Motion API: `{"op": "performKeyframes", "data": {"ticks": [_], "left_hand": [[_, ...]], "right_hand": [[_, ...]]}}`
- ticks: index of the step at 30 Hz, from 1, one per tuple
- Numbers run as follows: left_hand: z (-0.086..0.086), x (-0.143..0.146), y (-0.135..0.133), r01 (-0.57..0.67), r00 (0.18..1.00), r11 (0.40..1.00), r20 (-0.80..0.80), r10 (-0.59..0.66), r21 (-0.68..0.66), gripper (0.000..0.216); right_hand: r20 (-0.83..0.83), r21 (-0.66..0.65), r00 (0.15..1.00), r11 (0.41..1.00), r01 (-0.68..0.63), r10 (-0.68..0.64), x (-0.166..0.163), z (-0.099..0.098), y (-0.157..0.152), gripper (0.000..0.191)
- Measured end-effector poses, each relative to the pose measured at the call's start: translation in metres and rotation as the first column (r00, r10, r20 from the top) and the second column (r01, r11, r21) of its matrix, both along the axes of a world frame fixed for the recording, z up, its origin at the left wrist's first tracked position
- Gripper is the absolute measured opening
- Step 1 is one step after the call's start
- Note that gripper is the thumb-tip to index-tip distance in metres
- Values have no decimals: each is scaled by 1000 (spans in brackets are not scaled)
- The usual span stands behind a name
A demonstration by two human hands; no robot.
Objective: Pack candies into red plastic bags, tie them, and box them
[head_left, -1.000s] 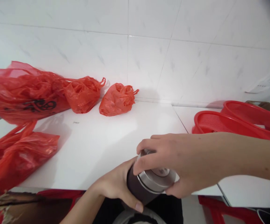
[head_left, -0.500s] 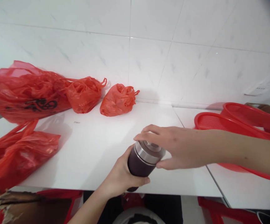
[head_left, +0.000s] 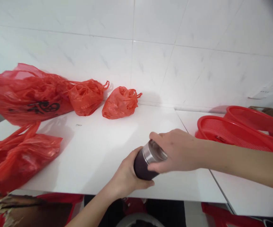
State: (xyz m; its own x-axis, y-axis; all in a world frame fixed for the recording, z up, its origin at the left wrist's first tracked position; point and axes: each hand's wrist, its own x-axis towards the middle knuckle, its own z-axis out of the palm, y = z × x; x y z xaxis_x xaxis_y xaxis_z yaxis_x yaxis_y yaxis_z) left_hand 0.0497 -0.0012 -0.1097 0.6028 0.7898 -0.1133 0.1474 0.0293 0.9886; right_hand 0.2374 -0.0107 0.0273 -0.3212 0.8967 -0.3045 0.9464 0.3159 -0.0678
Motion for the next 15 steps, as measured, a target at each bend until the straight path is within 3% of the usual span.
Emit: {"op": "performKeyframes", "data": {"ticks": [3, 8, 12, 15], "left_hand": [[2, 1, 5, 3, 1000, 1000, -11, -3, 23, 88], [7, 0, 10, 128, 990, 991, 50, -130, 48, 86], [4, 8, 5, 62, 998, 994, -37, -58, 90, 89], [1, 13, 4, 21, 999, 993, -31, -17, 112, 92]], "right_hand": [[-5, -9, 997, 997, 81, -81, 1, 1, -1, 74], [-203, -43, 965, 983, -179, 167, 12, 8, -6, 72], [-155, 68, 988, 998, -10, 21, 10, -2, -3, 51], [-254, 51, 965, 996, 74, -58, 13, -6, -1, 51]]}}
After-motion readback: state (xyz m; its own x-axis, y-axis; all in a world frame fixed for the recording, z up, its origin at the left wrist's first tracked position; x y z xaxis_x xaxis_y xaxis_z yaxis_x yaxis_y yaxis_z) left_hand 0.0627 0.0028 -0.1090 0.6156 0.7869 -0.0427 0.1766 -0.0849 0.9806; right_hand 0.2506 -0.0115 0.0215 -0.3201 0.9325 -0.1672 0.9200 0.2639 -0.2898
